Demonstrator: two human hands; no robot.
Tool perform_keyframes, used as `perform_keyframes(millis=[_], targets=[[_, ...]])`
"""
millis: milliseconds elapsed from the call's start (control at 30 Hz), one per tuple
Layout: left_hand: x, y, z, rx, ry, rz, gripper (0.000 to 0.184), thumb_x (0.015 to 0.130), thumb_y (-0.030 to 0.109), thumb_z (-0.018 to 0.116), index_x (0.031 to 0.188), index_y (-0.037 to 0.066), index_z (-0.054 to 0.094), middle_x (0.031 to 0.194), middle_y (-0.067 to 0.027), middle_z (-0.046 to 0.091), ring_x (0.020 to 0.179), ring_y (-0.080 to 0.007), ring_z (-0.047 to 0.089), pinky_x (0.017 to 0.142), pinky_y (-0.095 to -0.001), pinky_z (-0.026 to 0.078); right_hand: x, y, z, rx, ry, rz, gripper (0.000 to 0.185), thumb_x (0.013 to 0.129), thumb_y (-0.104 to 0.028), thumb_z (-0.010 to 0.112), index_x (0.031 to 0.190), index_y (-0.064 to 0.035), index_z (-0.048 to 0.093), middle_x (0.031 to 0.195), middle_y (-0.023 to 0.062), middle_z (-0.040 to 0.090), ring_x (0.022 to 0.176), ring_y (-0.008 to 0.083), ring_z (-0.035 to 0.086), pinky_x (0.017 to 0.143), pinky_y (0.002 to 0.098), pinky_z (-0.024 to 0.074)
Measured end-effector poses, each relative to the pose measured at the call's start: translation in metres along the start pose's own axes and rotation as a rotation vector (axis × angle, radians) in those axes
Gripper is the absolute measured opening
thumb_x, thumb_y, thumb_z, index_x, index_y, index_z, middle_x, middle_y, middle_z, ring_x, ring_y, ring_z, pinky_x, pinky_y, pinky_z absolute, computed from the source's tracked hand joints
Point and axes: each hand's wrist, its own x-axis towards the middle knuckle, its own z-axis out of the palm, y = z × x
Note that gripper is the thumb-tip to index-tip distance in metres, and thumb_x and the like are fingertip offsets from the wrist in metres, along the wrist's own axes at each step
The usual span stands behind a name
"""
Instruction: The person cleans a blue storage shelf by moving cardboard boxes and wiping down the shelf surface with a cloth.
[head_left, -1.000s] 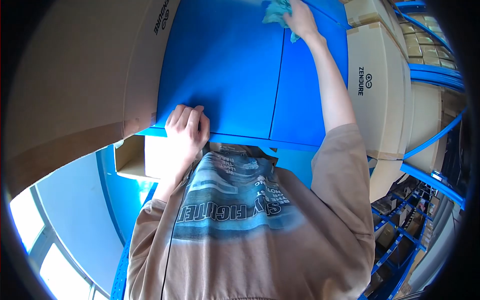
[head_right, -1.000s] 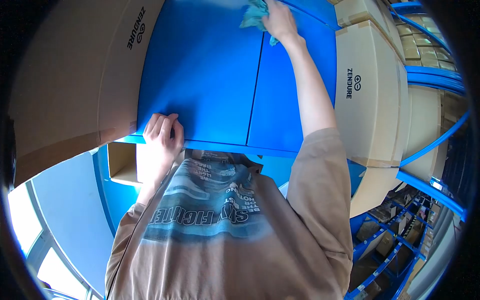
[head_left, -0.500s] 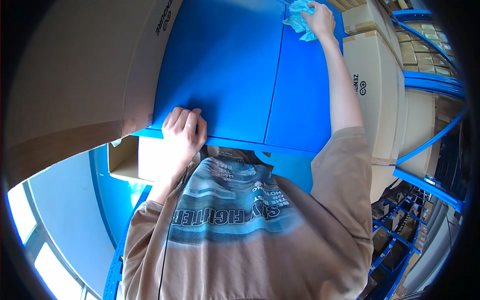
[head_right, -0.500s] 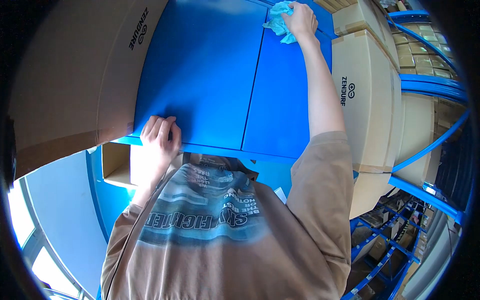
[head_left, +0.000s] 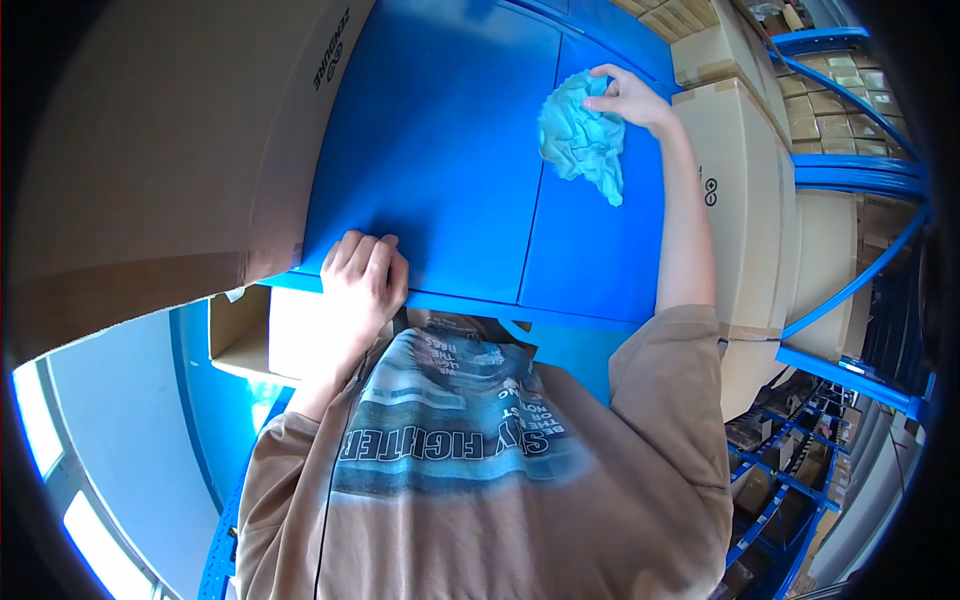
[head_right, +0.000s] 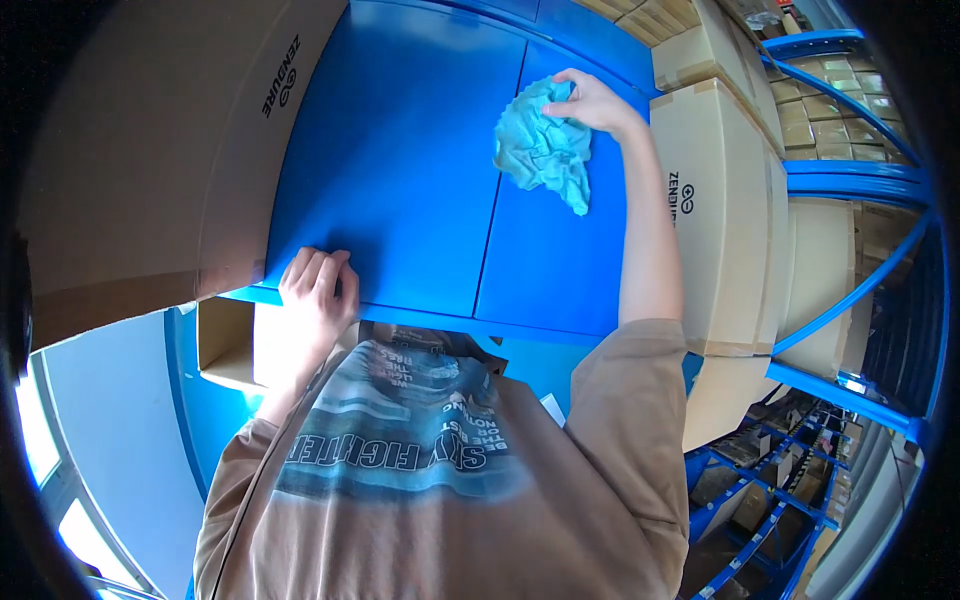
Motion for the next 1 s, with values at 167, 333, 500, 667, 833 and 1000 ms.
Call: perform_keyframes(millis=[167, 333, 500, 667, 833, 1000], targets=[[0.002, 0.002, -0.006, 0.011, -0.063, -0.021, 0.006, 0.081, -0.003, 0.072, 0.085, 0.002, 0.073, 0.076, -0.0091, 0.069, 0.069, -0.0208, 0.060, 0.064, -0.0305, 0.056, 0.004, 0.004, 0.043, -0.417, 0.722, 0.023, 0.034, 0.090, -0.020, 0.082, 0.120, -0.0062, 0.072, 0.104, 0.0126, 0.068, 0.095, 0.0270, 0.066, 0.089, 0.0383, 0.0554], [-0.001, 0.002, -0.004, 0.006, -0.076, -0.035, 0.006, 0.081, -0.003, 0.072, 0.085, 0.002, 0.073, 0.077, -0.0089, 0.069, 0.070, -0.0210, 0.061, 0.065, -0.0308, 0.057, -0.013, -0.028, 0.088, -0.302, 0.698, -0.141, 0.024, 0.089, -0.012, 0.081, 0.112, -0.0049, 0.078, 0.118, 0.0147, 0.069, 0.110, 0.0331, 0.067, 0.102, 0.0443, 0.0543], [-0.003, 0.000, -0.004, -0.005, -0.029, 0.005, 0.010, 0.078, -0.003, 0.071, 0.086, 0.004, 0.070, 0.075, -0.0067, 0.063, 0.068, -0.0206, 0.056, 0.061, -0.0306, 0.050, -0.025, -0.024, 0.110, -0.249, 0.556, -0.329, 0.022, 0.089, -0.008, 0.079, 0.111, -0.0035, 0.080, 0.131, 0.0117, 0.069, 0.124, 0.0345, 0.064, 0.113, 0.0448, 0.0488], [-0.003, 0.000, -0.005, 0.003, -0.054, -0.030, 0.006, 0.082, -0.003, 0.073, 0.085, 0.003, 0.073, 0.079, -0.0085, 0.070, 0.071, -0.0212, 0.062, 0.066, -0.0315, 0.057, -0.063, -0.022, 0.106, -0.257, 0.361, -0.369, 0.028, 0.090, -0.007, 0.078, 0.117, -0.0017, 0.078, 0.141, 0.0100, 0.066, 0.134, 0.0323, 0.059, 0.116, 0.0434, 0.0459], [0.000, 0.000, -0.006, -0.017, -0.066, -0.032, 0.007, 0.082, -0.003, 0.073, 0.085, 0.003, 0.073, 0.080, -0.0085, 0.070, 0.071, -0.0214, 0.062, 0.066, -0.0317, 0.057, -0.097, -0.041, 0.105, -0.358, 0.201, -0.447, 0.029, 0.091, -0.009, 0.078, 0.119, -0.0020, 0.078, 0.144, 0.0100, 0.065, 0.136, 0.0331, 0.058, 0.118, 0.0443, 0.0451], [0.001, 0.002, -0.007, -0.013, -0.080, -0.025, 0.008, 0.081, -0.004, 0.072, 0.086, 0.003, 0.073, 0.079, -0.0082, 0.070, 0.071, -0.0213, 0.062, 0.066, -0.0316, 0.056, -0.104, -0.046, 0.110, -0.249, 0.250, -0.380, 0.027, 0.092, -0.008, 0.077, 0.119, -0.0028, 0.078, 0.147, 0.0107, 0.063, 0.137, 0.0333, 0.058, 0.118, 0.0444, 0.0446]])
